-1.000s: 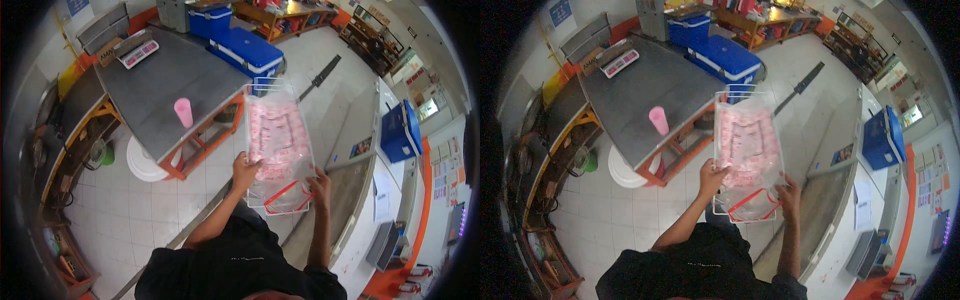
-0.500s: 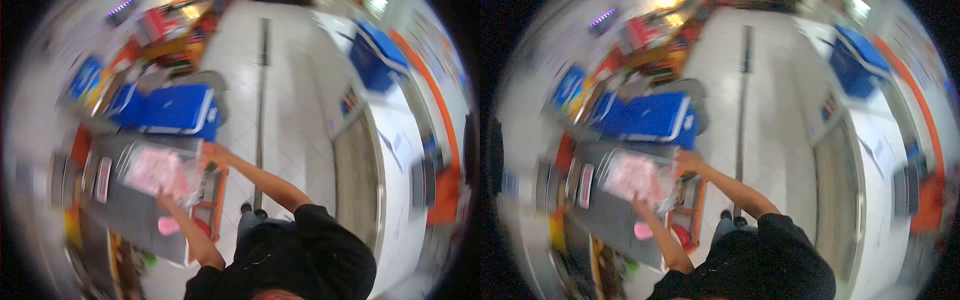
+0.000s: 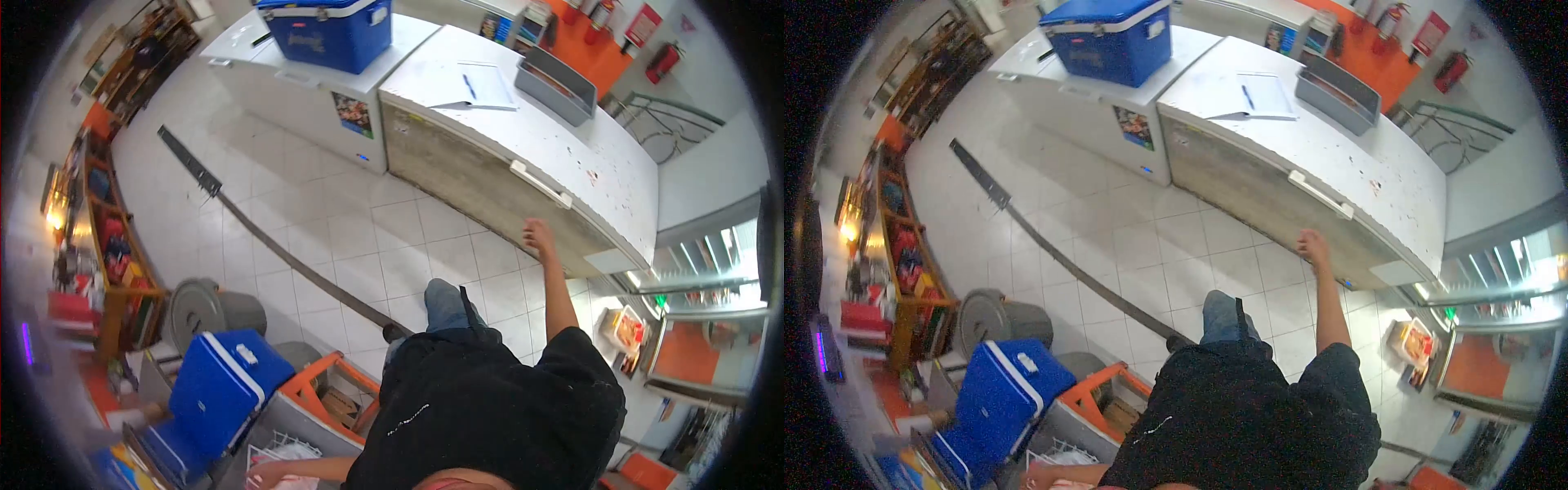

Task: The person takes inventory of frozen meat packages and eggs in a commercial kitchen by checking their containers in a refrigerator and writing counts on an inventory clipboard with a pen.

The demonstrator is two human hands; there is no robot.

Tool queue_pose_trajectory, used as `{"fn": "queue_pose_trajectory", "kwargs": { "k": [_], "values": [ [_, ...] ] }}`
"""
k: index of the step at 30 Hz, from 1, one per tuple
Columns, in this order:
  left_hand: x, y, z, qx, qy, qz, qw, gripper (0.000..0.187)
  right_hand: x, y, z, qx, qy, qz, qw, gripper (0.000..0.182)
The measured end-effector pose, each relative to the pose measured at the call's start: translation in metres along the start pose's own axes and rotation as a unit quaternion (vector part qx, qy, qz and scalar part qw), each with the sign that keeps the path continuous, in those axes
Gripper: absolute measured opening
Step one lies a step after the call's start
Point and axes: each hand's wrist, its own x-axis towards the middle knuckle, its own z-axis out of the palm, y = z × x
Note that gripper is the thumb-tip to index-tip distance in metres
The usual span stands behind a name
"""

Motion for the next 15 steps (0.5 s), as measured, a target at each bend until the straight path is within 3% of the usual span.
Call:
{"fn": "queue_pose_trajectory", "kwargs": {
  "k": [3, 6, 7, 9, 11, 14, 15],
  "values": [
    [-0.056, 0.143, 0.103, -0.239, -0.097, 0.026, 0.966, 0.03, 0.029, -0.03, -0.043, 0.132, 0.091, 0.015, 0.987, 0.037],
    [-0.139, 0.288, 0.158, -0.316, -0.268, -0.025, 0.91, 0.033, 0.083, -0.068, -0.061, 0.22, 0.117, 0.009, 0.968, 0.05],
    [-0.173, 0.316, 0.18, -0.404, -0.311, 0.019, 0.86, 0.03, 0.108, -0.085, -0.063, 0.245, 0.118, 0.001, 0.962, 0.055],
    [-0.248, 0.378, 0.2, -0.41, -0.353, 0.126, 0.832, 0.028, 0.168, -0.117, -0.068, 0.295, 0.115, -0.027, 0.948, 0.066],
    [-0.332, 0.423, 0.209, -0.406, -0.512, 0.058, 0.755, 0.031, 0.232, -0.146, -0.079, 0.333, 0.103, -0.043, 0.936, 0.08],
    [-0.473, 0.48, 0.195, -0.399, -0.624, 0.012, 0.672, 0.037, 0.326, -0.181, -0.093, 0.394, 0.085, -0.035, 0.915, 0.103],
    [-0.504, 0.516, 0.166, -0.327, -0.665, 0.077, 0.667, 0.036, 0.356, -0.193, -0.097, 0.424, 0.089, -0.025, 0.901, 0.108]
  ]
}}
